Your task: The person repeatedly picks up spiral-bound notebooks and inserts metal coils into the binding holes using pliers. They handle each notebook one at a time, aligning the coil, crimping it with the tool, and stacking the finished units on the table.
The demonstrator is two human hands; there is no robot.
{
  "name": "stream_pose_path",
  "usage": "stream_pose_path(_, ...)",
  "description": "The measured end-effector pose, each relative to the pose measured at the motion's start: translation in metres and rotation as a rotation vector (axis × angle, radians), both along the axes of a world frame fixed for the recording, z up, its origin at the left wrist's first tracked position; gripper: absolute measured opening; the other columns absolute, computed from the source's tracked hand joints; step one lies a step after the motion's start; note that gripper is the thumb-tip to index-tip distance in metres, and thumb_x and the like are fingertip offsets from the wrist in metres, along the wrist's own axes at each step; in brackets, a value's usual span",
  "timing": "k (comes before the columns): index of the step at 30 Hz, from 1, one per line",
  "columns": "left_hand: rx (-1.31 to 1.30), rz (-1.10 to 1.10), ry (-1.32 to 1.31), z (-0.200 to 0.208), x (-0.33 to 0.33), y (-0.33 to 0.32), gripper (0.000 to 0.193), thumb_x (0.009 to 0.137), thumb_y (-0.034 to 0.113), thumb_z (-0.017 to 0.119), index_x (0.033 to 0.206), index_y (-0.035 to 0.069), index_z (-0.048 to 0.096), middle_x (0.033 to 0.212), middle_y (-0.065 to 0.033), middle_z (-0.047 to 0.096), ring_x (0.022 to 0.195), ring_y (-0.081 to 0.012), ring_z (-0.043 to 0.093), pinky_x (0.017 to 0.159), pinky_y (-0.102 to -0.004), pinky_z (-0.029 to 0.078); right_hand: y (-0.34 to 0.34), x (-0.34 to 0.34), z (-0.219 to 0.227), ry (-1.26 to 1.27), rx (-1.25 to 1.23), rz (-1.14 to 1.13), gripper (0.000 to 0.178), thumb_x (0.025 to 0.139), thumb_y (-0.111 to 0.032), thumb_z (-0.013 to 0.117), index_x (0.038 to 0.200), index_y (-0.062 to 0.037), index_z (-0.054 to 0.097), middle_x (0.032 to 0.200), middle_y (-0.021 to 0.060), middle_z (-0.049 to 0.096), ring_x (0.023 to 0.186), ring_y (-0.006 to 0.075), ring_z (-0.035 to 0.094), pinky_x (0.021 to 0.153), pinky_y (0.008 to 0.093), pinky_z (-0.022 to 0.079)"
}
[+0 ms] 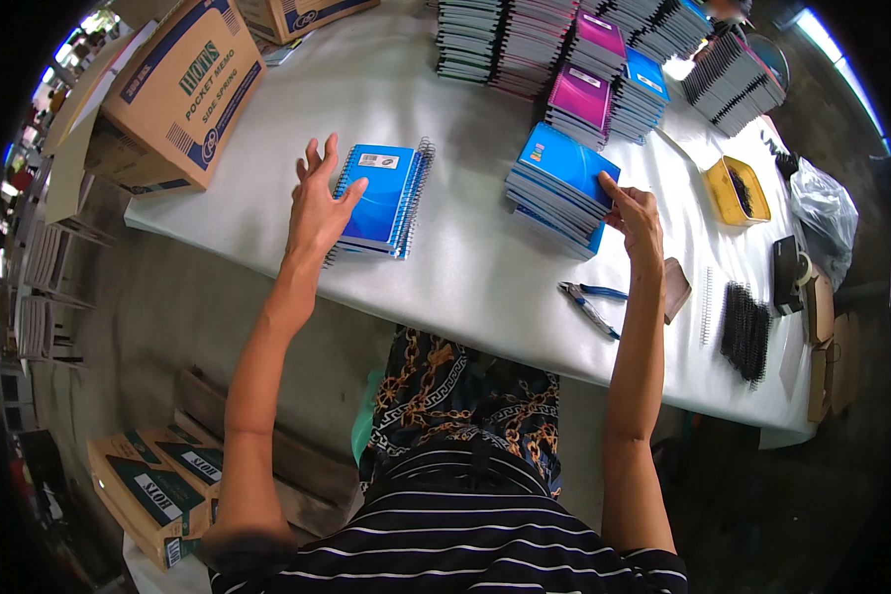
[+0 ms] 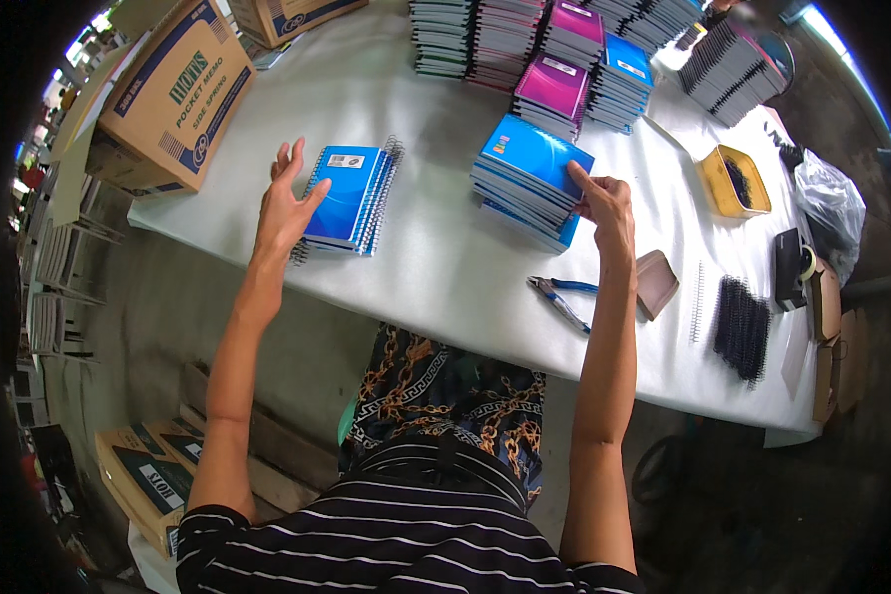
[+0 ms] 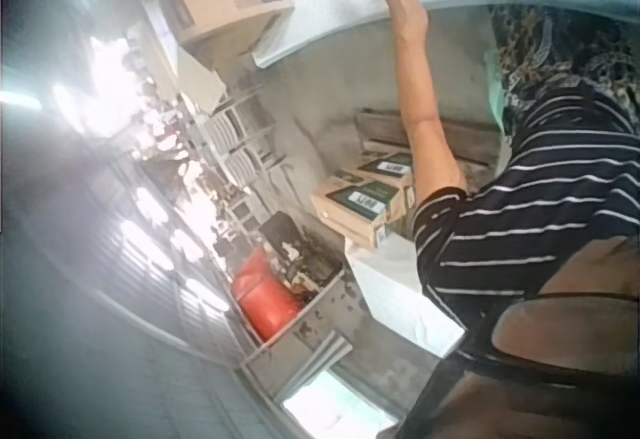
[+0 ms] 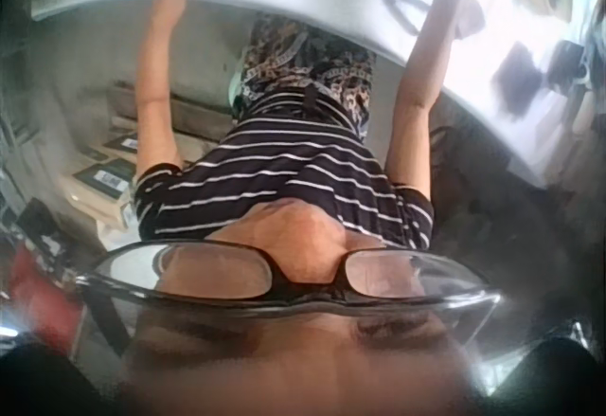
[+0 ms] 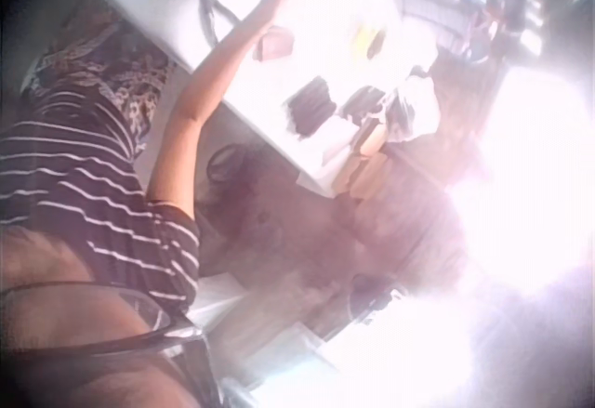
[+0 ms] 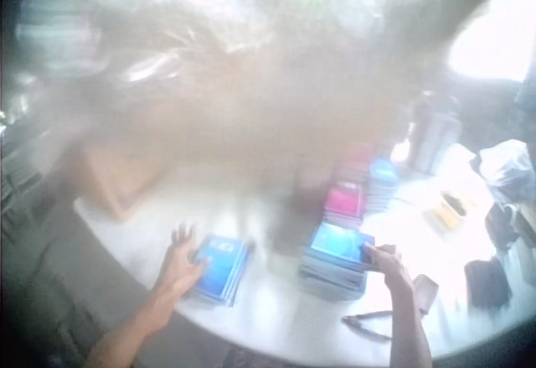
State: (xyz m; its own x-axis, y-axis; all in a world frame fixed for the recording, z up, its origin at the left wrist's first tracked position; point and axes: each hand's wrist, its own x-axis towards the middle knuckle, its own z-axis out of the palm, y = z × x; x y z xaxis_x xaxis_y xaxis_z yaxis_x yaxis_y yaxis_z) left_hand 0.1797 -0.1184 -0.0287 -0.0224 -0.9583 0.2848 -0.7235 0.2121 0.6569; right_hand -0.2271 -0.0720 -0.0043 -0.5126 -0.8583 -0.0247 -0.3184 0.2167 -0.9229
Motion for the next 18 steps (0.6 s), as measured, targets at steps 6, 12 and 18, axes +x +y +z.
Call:
stream_pose_path(6,-0.209,-0.211,-0.036,0.036,-0.058,0.015,0.074,0.086,0.024,0.071,0.15,0.014,0.034,0.154,-0.0201,0.031,0.144,-0.0474,0.019,0.113,-0.057,0.023,0.0,-0.036,-0.002,0.075,-0.038,-0.035,0.031,0.081,-0.023,0.076,0.081,0.007,0.066,0.067,0.0088,0.06,0.054,0.0139,0.055,0.052,0.0275,0.049)
stream_pose_path(12,0.132,-0.548,0.705,0.035,-0.119,0.044,0.097,0.084,0.023,0.076,0.155,0.012,0.012,0.156,-0.0222,0.027,0.146,-0.038,0.018,0.117,-0.0457,0.019,0.062,0.028,0.005,-0.173,-0.425,0.085,0.019,0.083,-0.014,0.074,0.076,-0.0026,0.061,0.069,-0.0014,0.057,0.066,0.0063,0.047,0.061,0.0226,0.037)
stream_pose_path(18,0.333,-0.723,0.815,-0.045,-0.125,0.086,0.108,0.083,0.009,0.074,0.156,0.014,-0.005,0.158,-0.0207,0.023,0.147,-0.0303,0.02,0.118,-0.0366,0.014,0.123,0.104,-0.061,-0.361,-0.307,0.319,0.02,0.091,0.004,0.061,0.107,-0.0015,0.05,0.104,0.006,0.06,0.101,0.0124,0.054,0.086,0.0256,0.044)
